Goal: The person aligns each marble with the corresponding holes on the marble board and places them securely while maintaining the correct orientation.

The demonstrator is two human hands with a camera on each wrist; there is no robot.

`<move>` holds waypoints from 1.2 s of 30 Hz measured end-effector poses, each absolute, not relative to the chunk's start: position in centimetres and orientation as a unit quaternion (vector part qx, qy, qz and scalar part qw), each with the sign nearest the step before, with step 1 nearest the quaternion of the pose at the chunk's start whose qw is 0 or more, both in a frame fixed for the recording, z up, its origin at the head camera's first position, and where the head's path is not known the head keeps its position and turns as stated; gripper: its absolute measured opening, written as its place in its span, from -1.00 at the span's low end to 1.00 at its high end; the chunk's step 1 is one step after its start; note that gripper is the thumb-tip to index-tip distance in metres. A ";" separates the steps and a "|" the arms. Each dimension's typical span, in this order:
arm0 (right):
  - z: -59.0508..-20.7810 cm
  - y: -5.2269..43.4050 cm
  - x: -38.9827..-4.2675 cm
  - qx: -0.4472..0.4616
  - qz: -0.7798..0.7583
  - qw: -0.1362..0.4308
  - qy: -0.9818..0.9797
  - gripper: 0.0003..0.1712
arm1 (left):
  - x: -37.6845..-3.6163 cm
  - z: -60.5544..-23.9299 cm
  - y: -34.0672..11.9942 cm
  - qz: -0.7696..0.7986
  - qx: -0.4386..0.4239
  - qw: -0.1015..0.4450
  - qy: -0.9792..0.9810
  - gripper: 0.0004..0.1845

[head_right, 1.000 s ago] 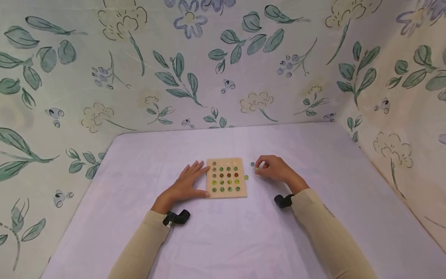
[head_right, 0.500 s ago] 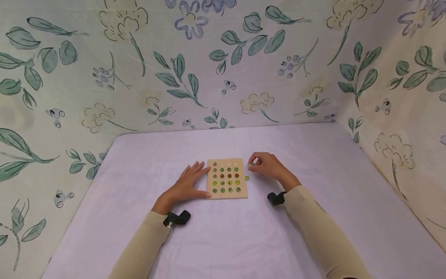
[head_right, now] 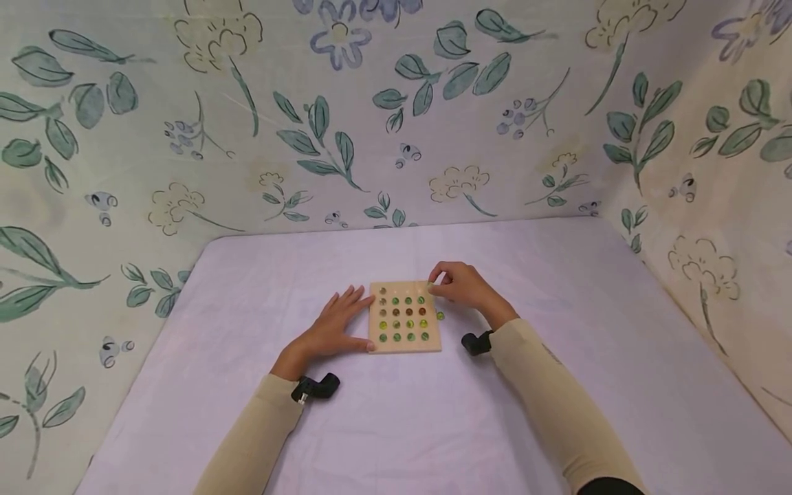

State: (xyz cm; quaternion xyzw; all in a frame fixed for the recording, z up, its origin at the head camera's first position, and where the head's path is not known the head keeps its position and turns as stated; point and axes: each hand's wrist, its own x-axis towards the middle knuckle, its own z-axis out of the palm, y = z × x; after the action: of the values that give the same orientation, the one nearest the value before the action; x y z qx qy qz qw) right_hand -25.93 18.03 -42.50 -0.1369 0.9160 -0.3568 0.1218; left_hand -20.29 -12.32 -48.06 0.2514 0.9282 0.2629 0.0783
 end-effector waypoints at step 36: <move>-42.5 12.4 -26.9 -0.165 -0.354 0.141 0.910 -0.81 | -19.9 -47.9 -12.9 0.250 0.255 0.089 0.930 0.09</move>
State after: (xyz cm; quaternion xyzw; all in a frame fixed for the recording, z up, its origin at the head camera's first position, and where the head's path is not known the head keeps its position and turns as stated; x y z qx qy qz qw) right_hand -26.88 12.45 -42.52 -0.1649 0.9099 -0.3535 0.1410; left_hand -19.90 -12.87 -47.86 0.2547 0.9299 0.2502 0.0888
